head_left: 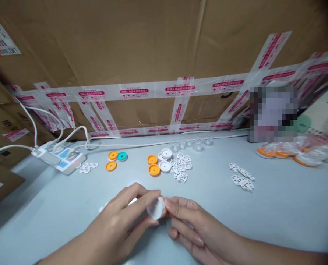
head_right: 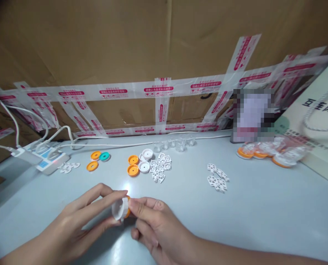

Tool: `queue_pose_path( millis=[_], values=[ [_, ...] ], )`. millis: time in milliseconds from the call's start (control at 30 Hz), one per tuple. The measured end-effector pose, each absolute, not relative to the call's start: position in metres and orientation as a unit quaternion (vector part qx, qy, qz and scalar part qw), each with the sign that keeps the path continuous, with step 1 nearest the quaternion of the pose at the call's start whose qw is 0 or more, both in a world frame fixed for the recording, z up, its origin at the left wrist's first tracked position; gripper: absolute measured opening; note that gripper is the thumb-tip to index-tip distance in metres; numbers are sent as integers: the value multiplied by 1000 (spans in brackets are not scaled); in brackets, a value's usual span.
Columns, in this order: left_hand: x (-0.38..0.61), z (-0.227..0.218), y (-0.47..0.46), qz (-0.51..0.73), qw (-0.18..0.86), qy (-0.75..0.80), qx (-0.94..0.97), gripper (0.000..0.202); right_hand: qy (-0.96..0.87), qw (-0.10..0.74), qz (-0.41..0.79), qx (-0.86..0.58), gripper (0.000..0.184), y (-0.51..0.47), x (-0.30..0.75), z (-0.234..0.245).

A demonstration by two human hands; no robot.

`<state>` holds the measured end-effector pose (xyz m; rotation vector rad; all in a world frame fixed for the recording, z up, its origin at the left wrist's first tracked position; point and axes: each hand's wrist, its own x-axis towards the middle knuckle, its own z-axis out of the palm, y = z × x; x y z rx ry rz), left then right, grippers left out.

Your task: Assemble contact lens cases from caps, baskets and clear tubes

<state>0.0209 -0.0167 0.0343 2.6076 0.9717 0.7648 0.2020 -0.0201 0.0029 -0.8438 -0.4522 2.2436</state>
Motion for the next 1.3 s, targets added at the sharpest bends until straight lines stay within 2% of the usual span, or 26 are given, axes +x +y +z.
queue_pose_path(
  millis=[100,200,433,600,767,967,1100,1300],
  values=[
    [23,28,-18,290,182,336,877,42,-172,325,869,-332,18,-21,203,3],
    [27,20,-17,314,226,336,859,42,-169,317,869,-340,15,-22,204,1],
    [21,21,-12,312,244,309,865,53,-161,294,876,-347,9,-17,208,6],
    [11,35,-7,290,289,283,868,41,-185,273,875,-353,16,-16,212,12],
    [9,36,-5,263,260,244,897,38,-204,279,880,-327,17,-16,211,11],
    [12,28,-5,301,172,210,914,24,-215,266,884,-319,18,-19,207,11],
    [13,30,-8,300,173,220,912,16,-243,270,868,-337,17,-23,204,15],
    [17,27,-12,320,142,234,907,19,-286,290,845,-345,21,-23,204,19]
  ],
)
